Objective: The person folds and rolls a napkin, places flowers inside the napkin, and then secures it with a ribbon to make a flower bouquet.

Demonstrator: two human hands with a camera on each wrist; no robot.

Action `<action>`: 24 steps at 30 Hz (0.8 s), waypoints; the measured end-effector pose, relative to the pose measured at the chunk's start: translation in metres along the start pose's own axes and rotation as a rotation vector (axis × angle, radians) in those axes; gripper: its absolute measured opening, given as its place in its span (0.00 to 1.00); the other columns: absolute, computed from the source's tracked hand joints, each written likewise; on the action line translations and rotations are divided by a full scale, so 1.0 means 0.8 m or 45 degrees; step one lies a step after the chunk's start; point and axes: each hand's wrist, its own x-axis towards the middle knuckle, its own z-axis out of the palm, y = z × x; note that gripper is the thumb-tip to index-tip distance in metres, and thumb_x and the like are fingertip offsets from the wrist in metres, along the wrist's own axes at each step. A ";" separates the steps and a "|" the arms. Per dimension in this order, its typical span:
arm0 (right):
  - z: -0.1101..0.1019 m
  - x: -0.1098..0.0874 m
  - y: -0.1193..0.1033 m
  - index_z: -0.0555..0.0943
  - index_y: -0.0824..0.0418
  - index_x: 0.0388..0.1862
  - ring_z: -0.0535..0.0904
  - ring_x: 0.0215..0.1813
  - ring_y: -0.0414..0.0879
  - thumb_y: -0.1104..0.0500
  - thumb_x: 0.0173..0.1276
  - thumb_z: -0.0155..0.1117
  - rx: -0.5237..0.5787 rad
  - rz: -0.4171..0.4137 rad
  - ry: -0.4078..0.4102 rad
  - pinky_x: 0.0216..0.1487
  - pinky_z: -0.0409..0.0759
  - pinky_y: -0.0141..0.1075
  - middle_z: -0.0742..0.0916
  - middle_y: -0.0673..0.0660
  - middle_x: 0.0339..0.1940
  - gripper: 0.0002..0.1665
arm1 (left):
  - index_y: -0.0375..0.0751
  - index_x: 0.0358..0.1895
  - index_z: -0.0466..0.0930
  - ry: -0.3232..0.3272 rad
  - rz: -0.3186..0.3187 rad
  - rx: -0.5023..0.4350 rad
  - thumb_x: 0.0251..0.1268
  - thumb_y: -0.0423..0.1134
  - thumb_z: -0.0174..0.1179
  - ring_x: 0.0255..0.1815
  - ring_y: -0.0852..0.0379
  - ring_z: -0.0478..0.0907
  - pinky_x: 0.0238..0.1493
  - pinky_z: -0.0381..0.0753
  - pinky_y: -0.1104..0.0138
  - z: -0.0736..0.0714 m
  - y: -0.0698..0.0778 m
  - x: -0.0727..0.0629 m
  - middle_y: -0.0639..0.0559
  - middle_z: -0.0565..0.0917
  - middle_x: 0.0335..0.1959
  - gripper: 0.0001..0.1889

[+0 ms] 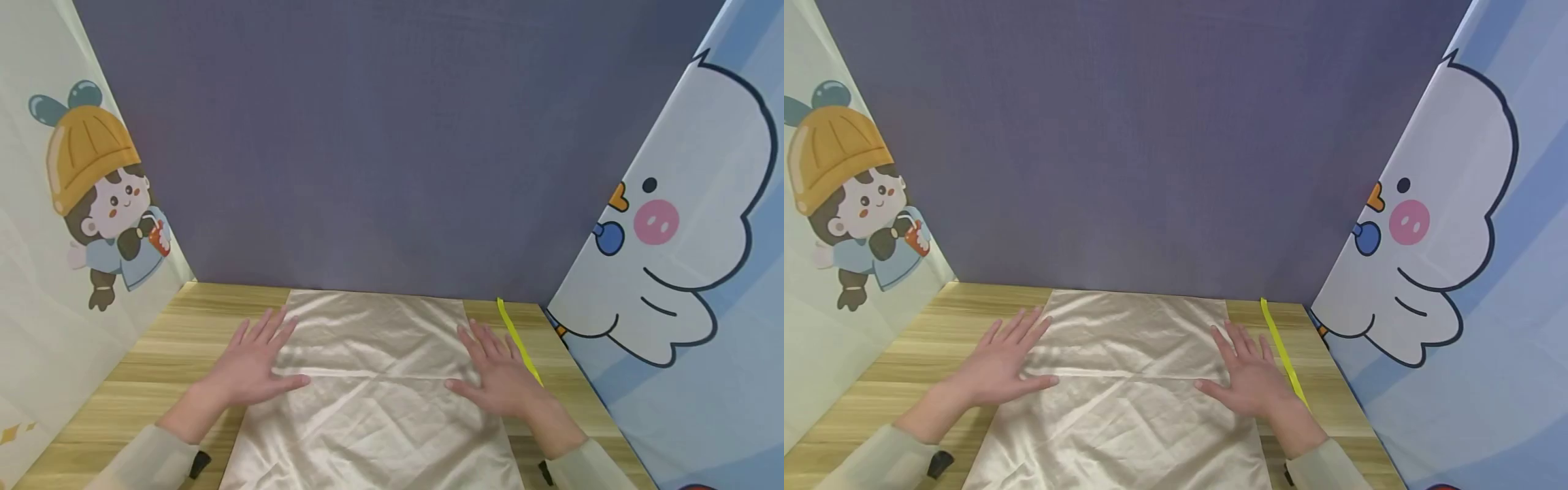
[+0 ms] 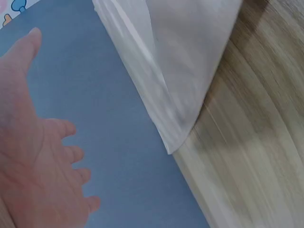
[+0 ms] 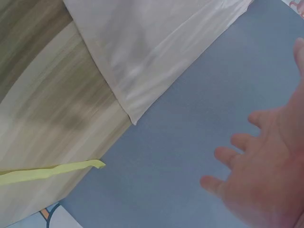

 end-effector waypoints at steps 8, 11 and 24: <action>0.001 -0.004 0.018 0.64 0.55 0.89 0.74 0.79 0.70 0.31 0.78 0.67 0.089 -0.077 0.114 0.75 0.73 0.70 0.73 0.66 0.84 0.52 | 0.39 0.88 0.58 -0.011 0.014 -0.088 0.78 0.69 0.60 0.86 0.20 0.54 0.82 0.53 0.27 0.007 -0.039 0.000 0.31 0.57 0.89 0.50; 0.000 -0.010 0.025 0.68 0.57 0.85 0.79 0.74 0.66 0.36 0.79 0.69 0.138 -0.125 0.128 0.70 0.81 0.65 0.77 0.64 0.79 0.46 | 0.36 0.87 0.61 -0.036 0.019 -0.107 0.80 0.64 0.61 0.84 0.19 0.59 0.80 0.57 0.26 0.014 -0.059 -0.003 0.28 0.61 0.87 0.46; 0.003 -0.042 0.059 0.76 0.54 0.79 0.86 0.57 0.53 0.42 0.82 0.69 0.508 -0.115 -0.157 0.48 0.88 0.40 0.81 0.61 0.72 0.34 | 0.48 0.86 0.66 -0.219 0.069 -0.224 0.82 0.61 0.61 0.84 0.18 0.57 0.75 0.48 0.18 0.030 -0.112 -0.004 0.37 0.63 0.88 0.38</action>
